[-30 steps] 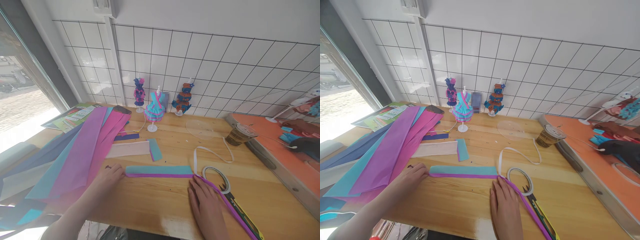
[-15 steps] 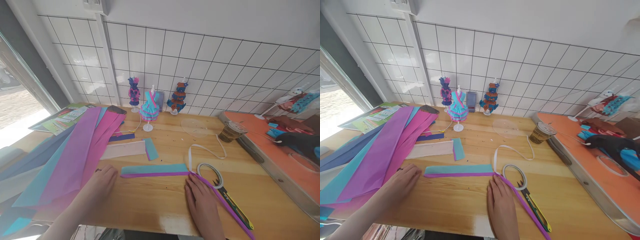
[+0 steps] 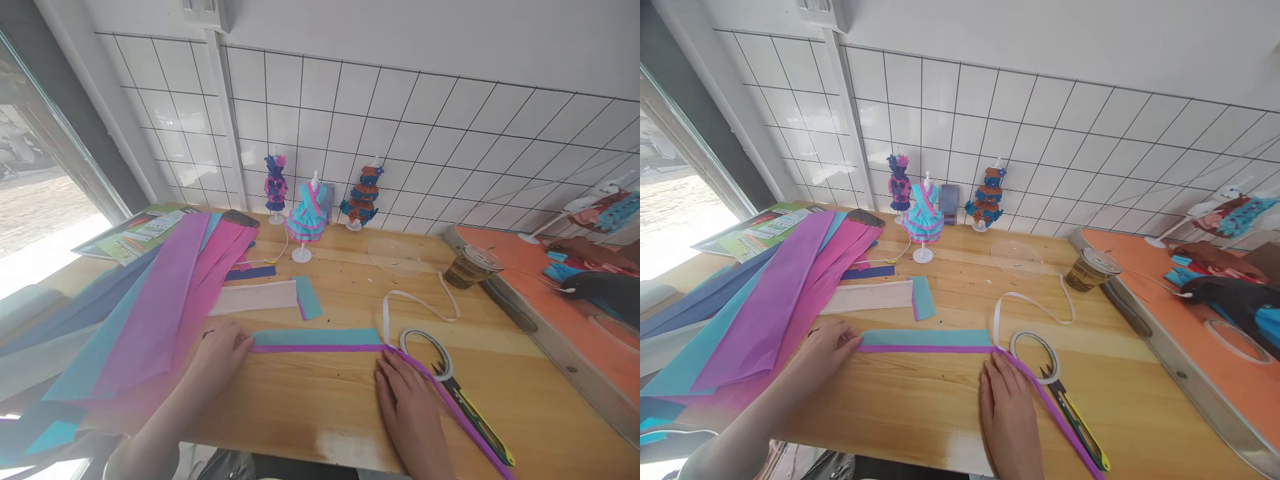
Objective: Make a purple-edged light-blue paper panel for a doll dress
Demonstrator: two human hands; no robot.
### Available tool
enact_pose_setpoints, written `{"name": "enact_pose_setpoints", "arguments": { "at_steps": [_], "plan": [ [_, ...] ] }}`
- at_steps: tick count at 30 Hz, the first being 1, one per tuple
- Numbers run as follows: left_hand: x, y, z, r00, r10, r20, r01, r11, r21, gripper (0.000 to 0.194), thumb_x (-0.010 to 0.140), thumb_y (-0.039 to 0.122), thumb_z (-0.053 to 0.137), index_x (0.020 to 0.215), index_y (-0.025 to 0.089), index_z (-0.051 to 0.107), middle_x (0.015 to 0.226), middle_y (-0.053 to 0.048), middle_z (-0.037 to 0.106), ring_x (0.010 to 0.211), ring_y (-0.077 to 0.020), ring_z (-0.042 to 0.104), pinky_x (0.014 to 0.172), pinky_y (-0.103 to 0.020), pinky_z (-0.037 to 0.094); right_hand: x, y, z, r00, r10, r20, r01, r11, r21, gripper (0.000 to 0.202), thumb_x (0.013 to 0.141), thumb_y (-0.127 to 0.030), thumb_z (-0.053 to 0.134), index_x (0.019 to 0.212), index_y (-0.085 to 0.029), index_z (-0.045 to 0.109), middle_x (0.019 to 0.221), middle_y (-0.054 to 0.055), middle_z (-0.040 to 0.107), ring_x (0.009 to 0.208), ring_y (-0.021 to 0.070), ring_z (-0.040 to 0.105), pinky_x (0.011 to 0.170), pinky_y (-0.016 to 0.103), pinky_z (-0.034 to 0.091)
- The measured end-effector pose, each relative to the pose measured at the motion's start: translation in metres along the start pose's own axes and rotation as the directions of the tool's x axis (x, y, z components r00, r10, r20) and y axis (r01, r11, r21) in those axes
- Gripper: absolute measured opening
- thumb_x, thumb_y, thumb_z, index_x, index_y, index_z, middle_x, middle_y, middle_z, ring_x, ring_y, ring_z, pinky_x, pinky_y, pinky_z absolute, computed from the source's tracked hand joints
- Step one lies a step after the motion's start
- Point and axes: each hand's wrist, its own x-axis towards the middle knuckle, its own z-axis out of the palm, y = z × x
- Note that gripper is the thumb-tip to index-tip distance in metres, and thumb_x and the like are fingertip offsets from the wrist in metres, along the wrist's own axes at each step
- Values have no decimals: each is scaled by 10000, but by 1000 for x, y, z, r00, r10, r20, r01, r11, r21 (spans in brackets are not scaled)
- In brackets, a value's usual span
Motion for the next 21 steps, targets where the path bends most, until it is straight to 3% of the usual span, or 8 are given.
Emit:
{"name": "enact_pose_setpoints", "arguments": {
  "at_steps": [8,13,16,21],
  "plan": [
    [1,-12,-4,999,39,-22,-42,989,-140,329,824,371,326,637,200,536,710,-36,626,699,-205,560,654,-301,372,0,0,0,1000,3,0,-3,1000,29,293,896,-305,402,1004,-116,597,1095,156,615,1043,252,539,882,432,434],
    [3,-10,-3,997,77,-15,-78,994,-73,366,823,388,333,547,198,482,662,-34,591,674,-199,533,622,-294,349,0,2,1,1000,7,5,-7,999,46,290,895,-317,400,1010,-136,595,1091,153,616,1023,262,548,862,448,439],
    [3,-11,0,997,81,9,-81,996,-36,319,804,380,376,595,194,530,702,-40,593,709,-210,538,648,-308,355,-1,2,2,1000,5,10,-5,999,48,277,891,-302,411,1007,-129,594,1094,151,612,1030,263,541,868,443,437],
    [1,-18,-1,990,139,37,-134,983,-124,257,794,326,398,685,193,589,765,-48,621,757,-212,556,696,-320,382,-2,4,3,1000,-10,8,10,999,35,272,891,-283,412,1014,-115,587,1104,154,605,1046,261,527,875,438,436]
  ]
}}
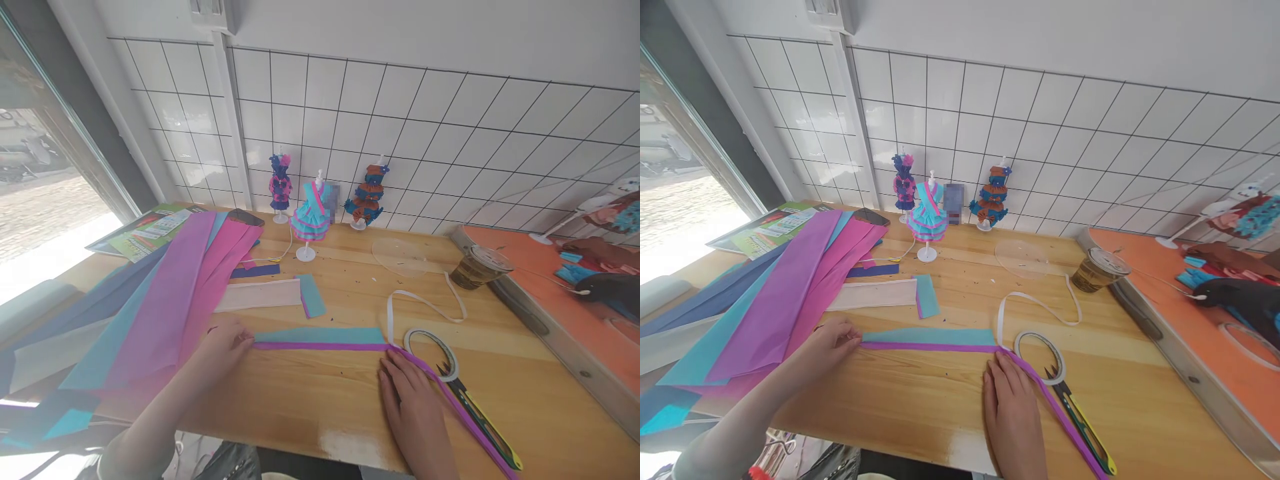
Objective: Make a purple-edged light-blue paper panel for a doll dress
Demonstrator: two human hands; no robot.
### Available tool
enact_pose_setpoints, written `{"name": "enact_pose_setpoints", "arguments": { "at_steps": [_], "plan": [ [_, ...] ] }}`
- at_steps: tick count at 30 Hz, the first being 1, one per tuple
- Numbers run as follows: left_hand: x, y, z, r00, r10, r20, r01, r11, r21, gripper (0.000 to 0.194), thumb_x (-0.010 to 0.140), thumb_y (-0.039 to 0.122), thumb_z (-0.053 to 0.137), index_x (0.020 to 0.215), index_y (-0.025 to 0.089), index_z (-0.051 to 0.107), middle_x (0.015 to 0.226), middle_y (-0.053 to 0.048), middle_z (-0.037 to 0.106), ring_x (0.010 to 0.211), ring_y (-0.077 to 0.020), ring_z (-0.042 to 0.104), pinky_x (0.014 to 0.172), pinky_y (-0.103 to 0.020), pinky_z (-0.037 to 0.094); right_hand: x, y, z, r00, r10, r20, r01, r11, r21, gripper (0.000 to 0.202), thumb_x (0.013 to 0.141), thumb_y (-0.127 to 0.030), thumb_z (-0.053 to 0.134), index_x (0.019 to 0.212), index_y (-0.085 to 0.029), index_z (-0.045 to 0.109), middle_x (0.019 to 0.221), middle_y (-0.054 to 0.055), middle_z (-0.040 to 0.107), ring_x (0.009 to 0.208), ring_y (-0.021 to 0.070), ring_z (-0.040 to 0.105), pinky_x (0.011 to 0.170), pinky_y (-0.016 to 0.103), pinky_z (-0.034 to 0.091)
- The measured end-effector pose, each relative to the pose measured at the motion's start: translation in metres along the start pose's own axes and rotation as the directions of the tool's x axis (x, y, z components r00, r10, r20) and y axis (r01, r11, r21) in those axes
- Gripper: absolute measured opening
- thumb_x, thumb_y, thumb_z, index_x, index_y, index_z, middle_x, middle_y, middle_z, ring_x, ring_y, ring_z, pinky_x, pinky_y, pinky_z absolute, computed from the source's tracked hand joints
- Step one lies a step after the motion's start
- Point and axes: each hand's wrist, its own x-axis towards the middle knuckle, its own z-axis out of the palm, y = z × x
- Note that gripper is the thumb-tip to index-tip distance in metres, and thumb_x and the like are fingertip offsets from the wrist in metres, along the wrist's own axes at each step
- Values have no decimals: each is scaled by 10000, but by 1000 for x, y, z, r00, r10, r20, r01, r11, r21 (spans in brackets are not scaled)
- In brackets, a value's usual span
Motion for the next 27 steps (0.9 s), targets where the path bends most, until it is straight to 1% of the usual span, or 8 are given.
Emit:
{"name": "enact_pose_setpoints", "arguments": {
  "at_steps": [3,5,10,14,17,19,23,27],
  "plan": [
    [-2,-7,-1,999,47,16,-46,998,-46,256,811,276,360,744,203,596,807,-41,631,804,-206,566,721,-314,392,0,1,0,1000,-11,-3,11,1000,-10,275,891,-287,414,1019,-113,584,1103,153,604,1037,257,531,876,437,434],
    [-3,-11,0,997,71,10,-70,996,-48,268,814,238,336,763,208,597,830,-38,632,821,-202,568,733,-315,393,0,1,0,1000,-11,-5,11,1000,-15,280,890,-291,415,1021,-110,584,1098,153,606,1030,255,534,877,435,433],
    [-2,-18,8,993,106,-49,-107,994,-5,261,765,169,355,722,205,610,777,-33,637,767,-199,572,722,-319,404,1,1,-1,1000,-4,2,4,1000,-5,275,889,-298,418,1014,-124,591,1093,143,610,1027,255,539,871,433,434],
    [-4,-19,12,987,122,-101,-120,993,21,264,760,151,352,703,206,604,767,-32,640,770,-198,570,727,-321,411,1,0,-2,1000,10,7,-10,1000,10,288,894,-313,406,1020,-131,590,1097,145,608,1037,257,539,875,437,430],
    [-6,-20,13,985,118,-125,-115,993,33,263,783,165,341,762,202,600,805,-39,648,816,-208,569,758,-337,410,1,-1,-2,1000,12,5,-12,1000,13,298,895,-325,401,1019,-131,590,1100,146,607,1034,255,541,877,438,429],
    [-7,-19,13,987,109,-117,-106,994,36,264,788,163,334,784,200,596,833,-44,650,841,-212,569,776,-343,406,1,-1,-2,1000,10,1,-10,1000,12,298,896,-324,399,1017,-129,590,1103,148,606,1033,253,542,878,438,429],
    [-9,-17,11,994,85,-75,-84,996,27,268,772,145,342,780,211,601,834,-36,653,839,-210,573,788,-340,401,2,1,-1,1000,-2,6,2,1000,2,293,893,-321,404,1015,-129,589,1097,147,611,1032,259,541,875,445,431],
    [-10,-15,10,994,69,-82,-68,998,14,267,755,141,357,764,218,612,812,-28,650,833,-210,575,784,-332,405,1,4,1,1000,-6,1,6,1000,-1,289,891,-329,403,1003,-142,592,1083,148,618,1013,263,551,862,454,437]
  ]
}}
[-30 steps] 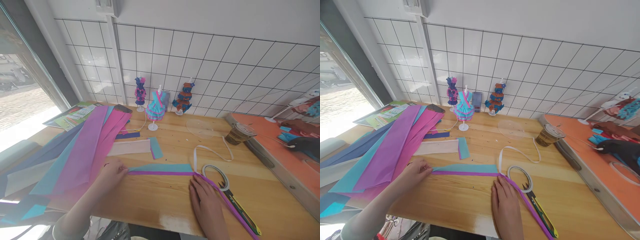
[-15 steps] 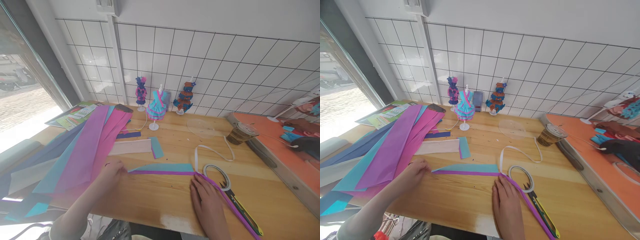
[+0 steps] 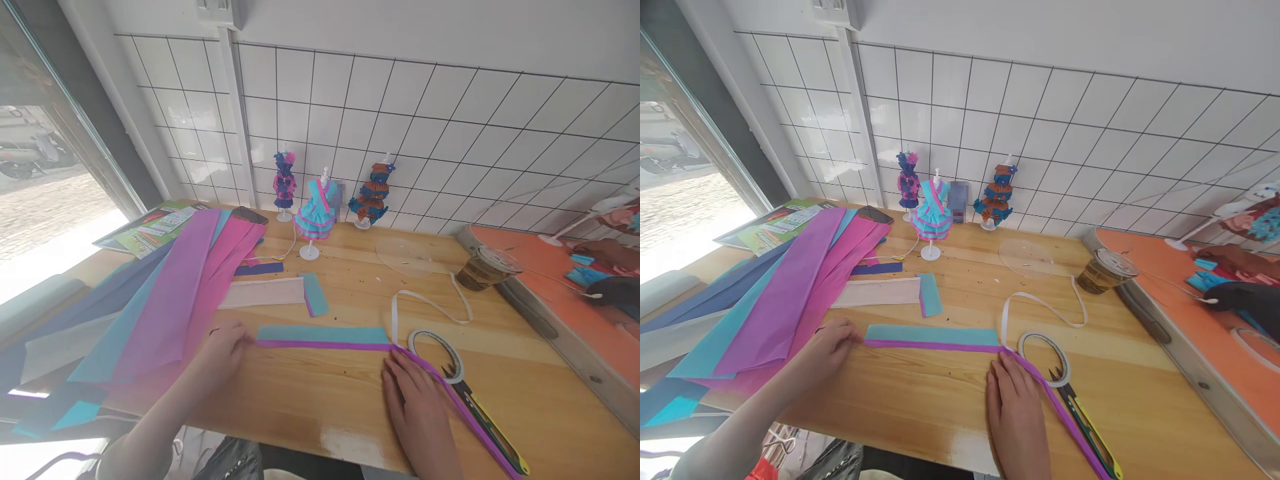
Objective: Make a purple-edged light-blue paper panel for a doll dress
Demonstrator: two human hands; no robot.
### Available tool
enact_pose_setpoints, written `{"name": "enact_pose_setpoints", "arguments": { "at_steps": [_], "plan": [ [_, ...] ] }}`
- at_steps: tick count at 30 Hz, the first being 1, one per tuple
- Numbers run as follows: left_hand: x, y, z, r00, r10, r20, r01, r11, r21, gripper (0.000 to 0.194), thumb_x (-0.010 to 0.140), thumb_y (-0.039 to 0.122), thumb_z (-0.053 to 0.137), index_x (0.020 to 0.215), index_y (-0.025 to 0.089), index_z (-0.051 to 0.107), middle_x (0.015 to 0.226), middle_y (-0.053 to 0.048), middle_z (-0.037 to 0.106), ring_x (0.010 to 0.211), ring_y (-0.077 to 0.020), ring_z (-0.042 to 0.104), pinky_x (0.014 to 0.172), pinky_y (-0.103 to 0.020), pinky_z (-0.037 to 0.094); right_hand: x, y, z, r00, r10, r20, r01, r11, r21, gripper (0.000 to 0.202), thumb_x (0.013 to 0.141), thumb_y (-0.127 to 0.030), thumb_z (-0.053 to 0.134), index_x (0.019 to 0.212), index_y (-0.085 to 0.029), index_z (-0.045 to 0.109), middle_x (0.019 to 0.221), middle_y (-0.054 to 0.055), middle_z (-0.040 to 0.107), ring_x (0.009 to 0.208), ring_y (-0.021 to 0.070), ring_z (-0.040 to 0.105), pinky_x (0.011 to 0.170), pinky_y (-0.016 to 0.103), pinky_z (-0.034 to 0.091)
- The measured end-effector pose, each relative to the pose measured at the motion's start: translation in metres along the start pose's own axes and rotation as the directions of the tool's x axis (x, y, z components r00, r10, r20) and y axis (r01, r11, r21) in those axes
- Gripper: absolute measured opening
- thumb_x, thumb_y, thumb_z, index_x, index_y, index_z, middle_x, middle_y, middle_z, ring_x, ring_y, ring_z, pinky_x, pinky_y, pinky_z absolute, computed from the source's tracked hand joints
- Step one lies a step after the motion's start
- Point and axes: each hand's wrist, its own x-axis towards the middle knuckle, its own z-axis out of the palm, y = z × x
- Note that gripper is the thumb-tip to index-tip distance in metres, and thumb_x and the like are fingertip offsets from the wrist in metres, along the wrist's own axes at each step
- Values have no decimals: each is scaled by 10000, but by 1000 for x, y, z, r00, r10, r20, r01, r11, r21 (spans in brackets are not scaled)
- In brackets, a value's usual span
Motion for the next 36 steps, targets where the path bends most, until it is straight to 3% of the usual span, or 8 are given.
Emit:
{"name": "enact_pose_setpoints", "arguments": {
  "at_steps": [7,17,21,25,31,36],
  "plan": [
    [-6,3,-1,1000,-6,7,6,1000,-12,357,782,148,336,939,219,649,919,-43,643,900,-222,568,822,-351,396,-1,0,0,1000,-6,9,6,1000,-3,293,893,-320,395,1023,-140,585,1101,149,610,1028,256,546,865,448,438],
    [-12,9,0,998,-62,-18,61,998,-32,382,738,107,344,920,222,659,930,-35,640,924,-218,549,830,-344,400,-2,1,1,999,20,31,-21,999,25,308,891,-343,398,1012,-143,599,1090,150,616,1029,264,545,856,456,441],
    [-13,9,0,996,-78,-50,75,995,-60,298,786,167,351,835,212,641,919,-36,646,922,-216,558,839,-343,407,-1,-1,0,999,31,19,-32,999,34,308,891,-344,399,1003,-141,600,1084,152,617,1031,266,546,857,455,442],
    [-14,8,0,990,-109,-88,103,992,-69,256,823,297,398,917,206,618,984,-54,634,943,-228,561,847,-357,411,0,-3,-2,1000,29,6,-30,999,37,309,894,-351,393,1006,-151,601,1083,147,619,1026,261,553,863,454,441],
    [-10,9,-1,997,-67,-28,66,998,-18,282,836,356,405,889,225,649,923,-49,629,884,-227,573,815,-358,403,-1,-1,-1,1000,23,20,-23,999,23,317,893,-351,400,1007,-136,602,1089,149,617,1032,257,547,870,443,441],
    [-8,21,-5,992,-126,-24,126,992,-26,336,855,388,358,815,207,638,869,-53,641,860,-231,574,795,-358,389,0,-2,-2,1000,11,7,-11,1000,3,316,896,-338,392,1019,-132,597,1099,149,618,1039,250,546,872,439,443]
  ]
}}
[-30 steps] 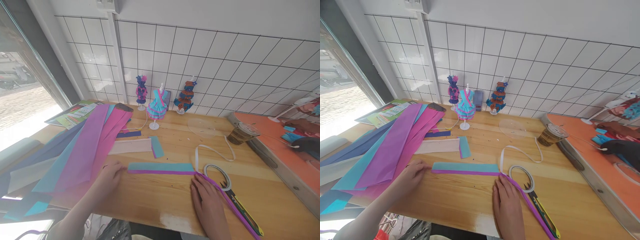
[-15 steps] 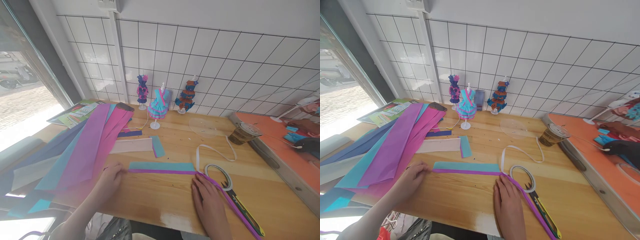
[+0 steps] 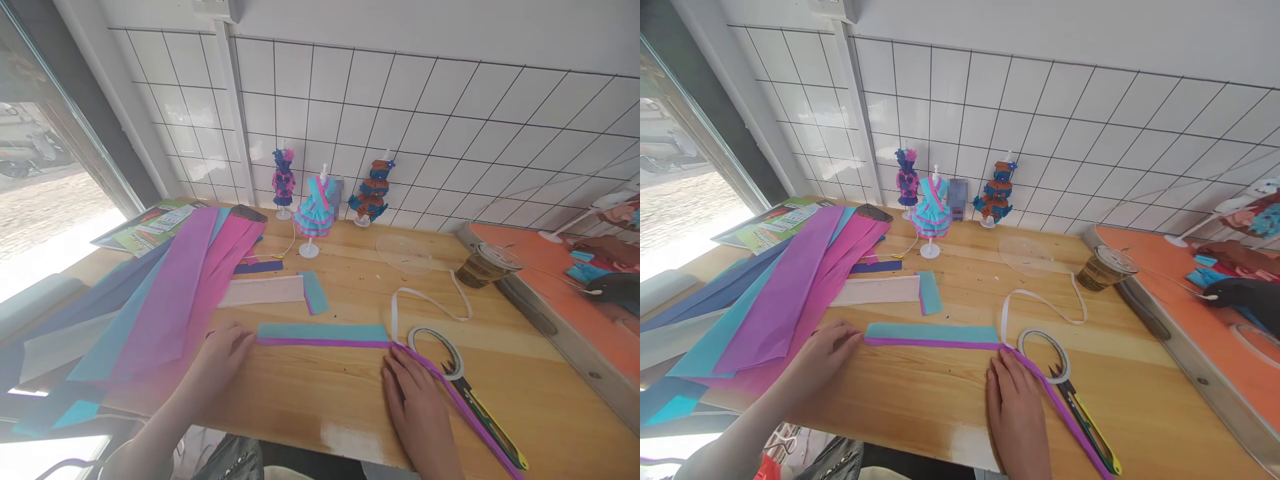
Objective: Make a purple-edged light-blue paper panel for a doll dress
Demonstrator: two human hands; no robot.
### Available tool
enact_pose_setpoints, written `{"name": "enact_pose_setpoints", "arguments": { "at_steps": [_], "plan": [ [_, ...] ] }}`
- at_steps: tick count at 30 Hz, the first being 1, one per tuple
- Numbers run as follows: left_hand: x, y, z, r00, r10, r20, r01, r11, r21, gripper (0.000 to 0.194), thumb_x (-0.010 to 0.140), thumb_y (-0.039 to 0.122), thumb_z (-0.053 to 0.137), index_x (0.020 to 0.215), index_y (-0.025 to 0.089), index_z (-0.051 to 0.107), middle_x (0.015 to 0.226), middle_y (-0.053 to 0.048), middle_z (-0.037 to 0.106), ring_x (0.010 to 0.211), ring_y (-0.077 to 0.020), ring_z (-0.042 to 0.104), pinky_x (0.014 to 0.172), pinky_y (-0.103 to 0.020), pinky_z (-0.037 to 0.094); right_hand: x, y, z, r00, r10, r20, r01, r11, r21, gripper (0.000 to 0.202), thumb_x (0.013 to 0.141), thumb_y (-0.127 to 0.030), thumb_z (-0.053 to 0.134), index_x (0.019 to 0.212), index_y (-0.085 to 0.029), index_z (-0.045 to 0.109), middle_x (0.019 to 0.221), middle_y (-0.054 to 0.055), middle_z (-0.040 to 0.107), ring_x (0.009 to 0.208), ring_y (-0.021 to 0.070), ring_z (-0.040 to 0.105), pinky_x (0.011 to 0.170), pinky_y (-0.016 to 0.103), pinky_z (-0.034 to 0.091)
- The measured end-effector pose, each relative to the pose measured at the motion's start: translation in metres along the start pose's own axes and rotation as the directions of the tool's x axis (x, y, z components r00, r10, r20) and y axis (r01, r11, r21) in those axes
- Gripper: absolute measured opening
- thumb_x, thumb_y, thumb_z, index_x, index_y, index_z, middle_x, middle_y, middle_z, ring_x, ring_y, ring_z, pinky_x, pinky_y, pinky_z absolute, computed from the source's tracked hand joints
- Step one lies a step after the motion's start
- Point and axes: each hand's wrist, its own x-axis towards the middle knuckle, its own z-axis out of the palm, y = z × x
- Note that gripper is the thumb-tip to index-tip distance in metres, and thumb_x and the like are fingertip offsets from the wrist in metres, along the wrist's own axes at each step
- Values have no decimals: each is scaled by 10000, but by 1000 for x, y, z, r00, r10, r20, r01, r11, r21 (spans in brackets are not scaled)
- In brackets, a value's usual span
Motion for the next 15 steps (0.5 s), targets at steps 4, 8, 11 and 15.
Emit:
{"name": "enact_pose_setpoints", "arguments": {
  "at_steps": [4,8,11,15],
  "plan": [
    [5,6,5,997,-73,-38,73,997,1,341,838,417,371,827,195,628,874,-66,653,846,-246,582,783,-371,389,0,-1,0,1000,-9,-12,9,1000,-15,322,896,-338,391,1015,-126,602,1094,149,623,1035,241,552,868,426,449],
    [14,5,14,994,-89,-57,92,995,47,275,799,381,429,833,188,623,885,-77,660,872,-264,577,795,-392,379,0,1,1,1000,-22,-16,21,999,-26,322,895,-338,397,1017,-123,603,1093,150,623,1029,243,554,863,423,452],
    [18,8,16,993,-110,-45,113,991,78,237,785,356,440,773,195,612,865,-72,665,903,-281,563,803,-414,362,0,1,1,1000,-23,-16,23,999,-22,318,896,-341,392,1008,-130,602,1088,146,624,1027,240,552,865,423,452],
    [16,13,13,994,-107,-31,109,992,58,195,777,324,438,748,202,588,857,-55,664,895,-267,562,804,-409,361,1,-1,-1,1000,-14,-18,14,1000,-13,312,900,-332,383,1008,-131,597,1085,151,621,1026,244,551,865,431,449]
  ]
}}
